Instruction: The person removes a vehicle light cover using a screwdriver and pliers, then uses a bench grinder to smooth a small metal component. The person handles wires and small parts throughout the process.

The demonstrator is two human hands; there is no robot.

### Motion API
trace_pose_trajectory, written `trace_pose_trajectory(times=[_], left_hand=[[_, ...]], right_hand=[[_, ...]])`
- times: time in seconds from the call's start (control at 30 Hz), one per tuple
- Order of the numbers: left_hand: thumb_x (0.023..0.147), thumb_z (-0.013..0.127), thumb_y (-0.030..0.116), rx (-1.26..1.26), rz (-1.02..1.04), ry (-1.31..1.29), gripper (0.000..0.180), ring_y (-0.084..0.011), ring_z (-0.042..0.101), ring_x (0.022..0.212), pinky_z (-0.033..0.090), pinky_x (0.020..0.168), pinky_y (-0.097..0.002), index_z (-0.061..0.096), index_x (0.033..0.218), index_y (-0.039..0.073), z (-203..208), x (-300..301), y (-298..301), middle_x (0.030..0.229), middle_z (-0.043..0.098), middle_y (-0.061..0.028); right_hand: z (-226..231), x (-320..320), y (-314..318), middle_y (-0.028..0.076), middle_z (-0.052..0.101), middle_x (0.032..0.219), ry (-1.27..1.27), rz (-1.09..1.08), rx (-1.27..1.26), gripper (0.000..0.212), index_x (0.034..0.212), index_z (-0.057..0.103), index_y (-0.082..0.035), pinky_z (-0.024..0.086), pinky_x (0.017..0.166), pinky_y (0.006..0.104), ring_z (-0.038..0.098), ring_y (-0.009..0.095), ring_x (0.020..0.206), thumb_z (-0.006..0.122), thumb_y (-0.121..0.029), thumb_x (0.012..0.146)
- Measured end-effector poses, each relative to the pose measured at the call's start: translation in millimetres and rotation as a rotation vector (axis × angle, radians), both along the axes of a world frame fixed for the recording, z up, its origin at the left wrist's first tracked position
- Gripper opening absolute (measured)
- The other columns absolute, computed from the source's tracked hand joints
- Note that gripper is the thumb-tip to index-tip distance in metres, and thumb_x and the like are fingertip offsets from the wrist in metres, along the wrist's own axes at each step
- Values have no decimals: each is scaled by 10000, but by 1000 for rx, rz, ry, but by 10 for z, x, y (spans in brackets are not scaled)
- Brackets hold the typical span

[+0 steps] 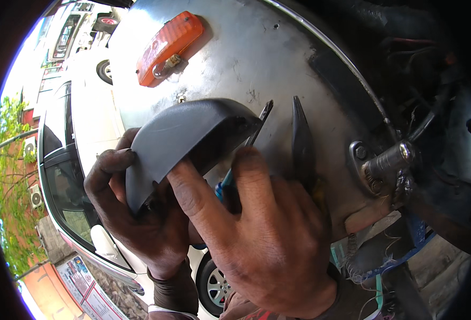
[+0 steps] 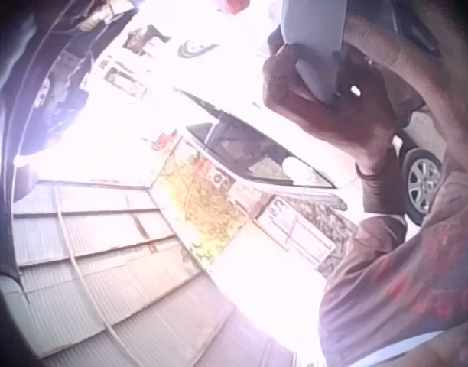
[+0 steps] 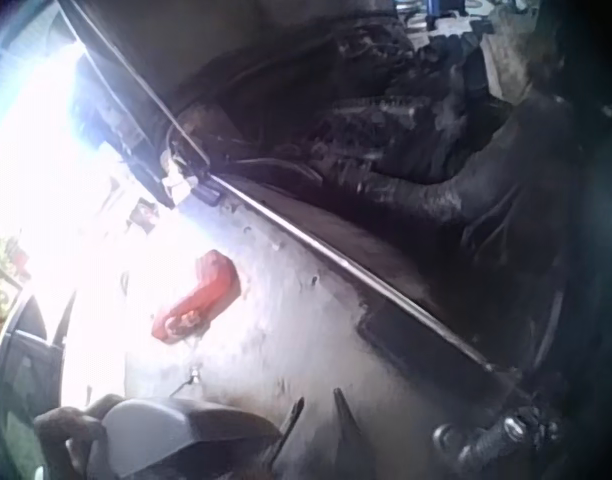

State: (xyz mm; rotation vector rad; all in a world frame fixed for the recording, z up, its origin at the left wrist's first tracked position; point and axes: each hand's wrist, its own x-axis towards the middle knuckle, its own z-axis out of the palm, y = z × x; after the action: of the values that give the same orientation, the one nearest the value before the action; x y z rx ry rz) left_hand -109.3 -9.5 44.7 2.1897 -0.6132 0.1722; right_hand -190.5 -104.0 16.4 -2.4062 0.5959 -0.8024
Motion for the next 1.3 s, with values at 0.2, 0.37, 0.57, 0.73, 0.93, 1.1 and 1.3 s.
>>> trace_pose_trajectory(times=[0.2, 0.37, 0.57, 0.73, 0.93, 1.1, 1.3], left_hand=[[824, 709, -43, -91, -35, 45, 545, -301, 565, 1234, 448, 1050, -409, 400, 1267, 32, -22, 10, -9, 1304, 548, -273], [818, 675, -77, -193, 29, 52, 555, -294, 569, 1215, 455, 1032, -390, 396, 1290, 16, -68, 29, -25, 1281, 552, -268], [904, 710, 23, -178, -117, -21, 500, -204, 626, 1068, 519, 917, -329, 431, 1319, 37, -118, 43, 2, 1182, 609, -166], [832, 749, -30, -128, -230, 20, 613, -229, 596, 1129, 475, 994, -340, 414, 1344, 2, -48, 132, 134, 1227, 551, -150], [784, 680, -124, -91, -290, -93, 647, -248, 621, 1109, 494, 971, -338, 399, 1360, -36, -85, 186, 146, 1253, 542, -175], [714, 543, -167, -127, -189, -43, 666, -218, 659, 1008, 542, 848, -313, 386, 1356, -82, -89, 140, 97, 1239, 563, -214], [670, 499, -154, -92, -205, 52, 689, -229, 650, 1038, 545, 857, -324, 409, 1348, -72, -58, 138, 121, 1232, 577, -201]], right_hand=[[-114, -3, -73, 48, 517, 830, -85, 57, -157, 394, 1207, 704, -140, 433, 596, 337, 491, 179, 661, 663, -167, 817], [-283, -64, -182, 32, 506, 825, -212, 102, -344, 438, 1213, 720, -175, 396, 592, 320, 452, 166, 663, 673, -165, 778], [-309, -19, -280, 12, 494, 820, -252, 174, -402, 494, 1221, 738, -216, 351, 588, 298, 405, 150, 666, 684, -163, 733], [-122, -129, -317, 39, 524, 826, -31, 283, -357, 517, 1233, 740, -202, 381, 604, 310, 425, 172, 676, 663, -156, 723], [76, -93, -316, 84, 599, 912, 96, 348, -148, 503, 1256, 704, -85, 446, 647, 328, 487, 198, 742, 624, -2, 767], [11, -19, -527, 163, 657, 1275, -36, 648, -285, 453, 1257, 615, 106, 522, 745, 330, 557, 251, 830, 560, 49, 811], [-64, -112, -604, 173, 642, 1286, 63, 622, -416, 424, 1276, 602, 106, 533, 765, 332, 574, 260, 867, 523, 43, 865]])
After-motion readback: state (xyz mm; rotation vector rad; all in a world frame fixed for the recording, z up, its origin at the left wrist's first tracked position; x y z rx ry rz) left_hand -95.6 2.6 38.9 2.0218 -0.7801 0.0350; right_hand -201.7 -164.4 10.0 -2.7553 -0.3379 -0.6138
